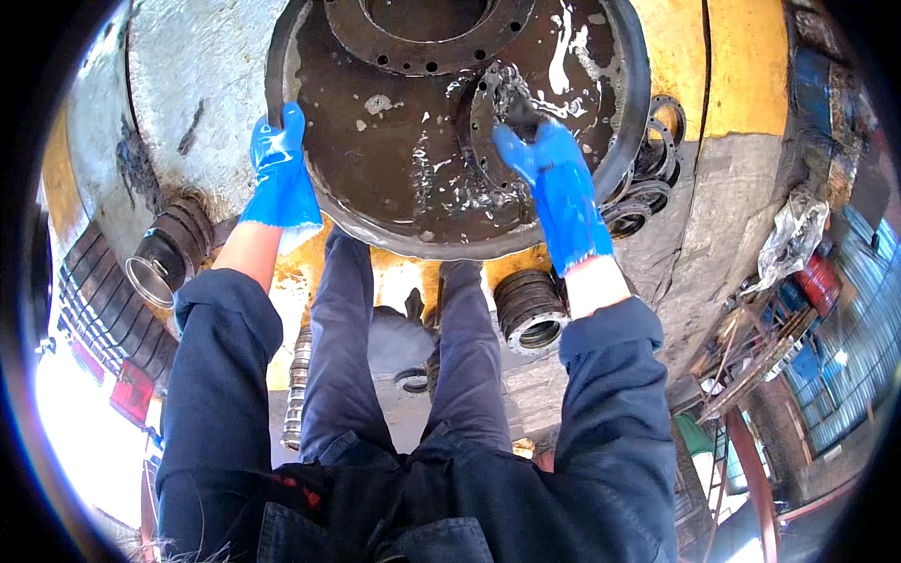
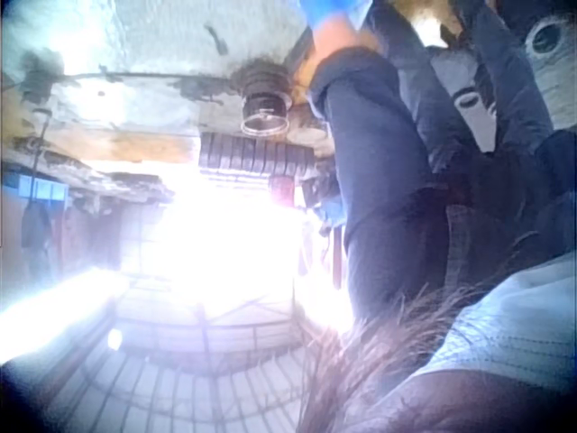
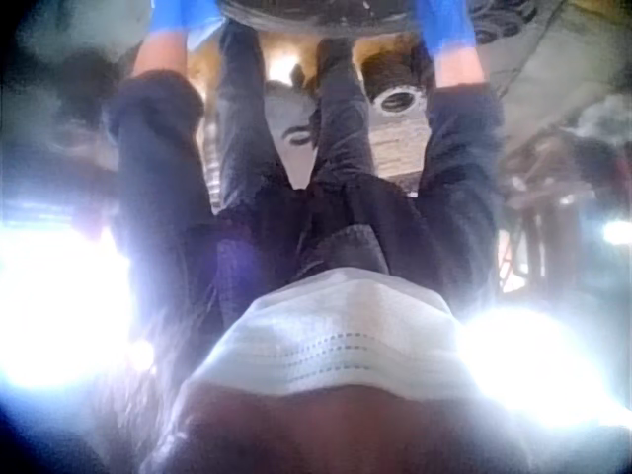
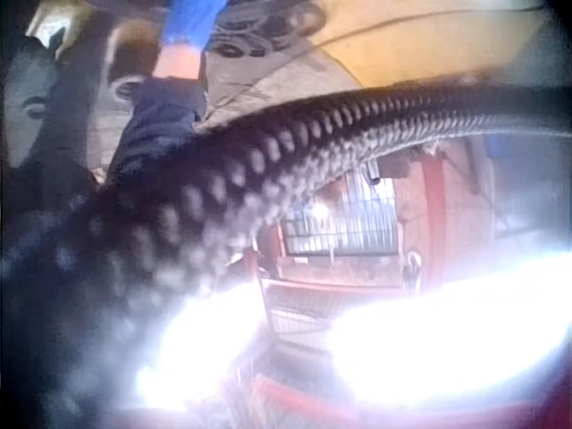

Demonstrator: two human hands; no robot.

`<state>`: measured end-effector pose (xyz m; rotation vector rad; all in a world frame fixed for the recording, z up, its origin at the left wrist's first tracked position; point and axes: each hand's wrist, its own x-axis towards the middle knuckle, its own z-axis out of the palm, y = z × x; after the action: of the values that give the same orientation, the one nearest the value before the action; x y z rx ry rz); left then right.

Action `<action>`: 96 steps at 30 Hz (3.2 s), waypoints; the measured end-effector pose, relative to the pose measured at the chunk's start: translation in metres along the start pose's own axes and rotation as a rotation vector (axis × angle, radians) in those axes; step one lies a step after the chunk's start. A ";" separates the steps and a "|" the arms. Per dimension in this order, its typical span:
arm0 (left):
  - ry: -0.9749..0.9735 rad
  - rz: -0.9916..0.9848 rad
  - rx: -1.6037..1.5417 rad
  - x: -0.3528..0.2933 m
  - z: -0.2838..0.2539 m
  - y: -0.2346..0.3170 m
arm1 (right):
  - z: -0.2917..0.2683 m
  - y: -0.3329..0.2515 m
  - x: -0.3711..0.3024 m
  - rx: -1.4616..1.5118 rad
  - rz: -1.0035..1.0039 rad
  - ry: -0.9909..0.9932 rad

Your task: The person repeatedly dips circular metal parts into a bucket of dark liquid and scrubs them with gloved hands. They then place the treated parts onto a stack on the floor. The process is repeated for multiple parts throughout the clip.

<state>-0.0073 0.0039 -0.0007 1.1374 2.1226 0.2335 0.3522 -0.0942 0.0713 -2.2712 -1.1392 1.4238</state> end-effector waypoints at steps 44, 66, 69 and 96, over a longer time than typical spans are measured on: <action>0.026 0.010 0.017 0.011 0.005 -0.019 | 0.050 0.049 -0.029 -0.902 -0.006 -0.149; 0.074 -0.013 0.096 0.007 0.007 -0.011 | -0.028 -0.017 -0.058 0.170 0.198 -0.390; 0.045 -0.013 0.068 0.001 0.009 -0.008 | -0.051 -0.061 -0.087 -0.036 0.323 -0.409; 0.039 -0.014 0.031 -0.006 0.001 0.000 | 0.039 -0.079 0.053 -0.991 -1.043 0.500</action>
<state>-0.0050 -0.0008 0.0016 1.1439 2.1746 0.2192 0.2926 -0.0112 0.0608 -1.6371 -2.5525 -0.1592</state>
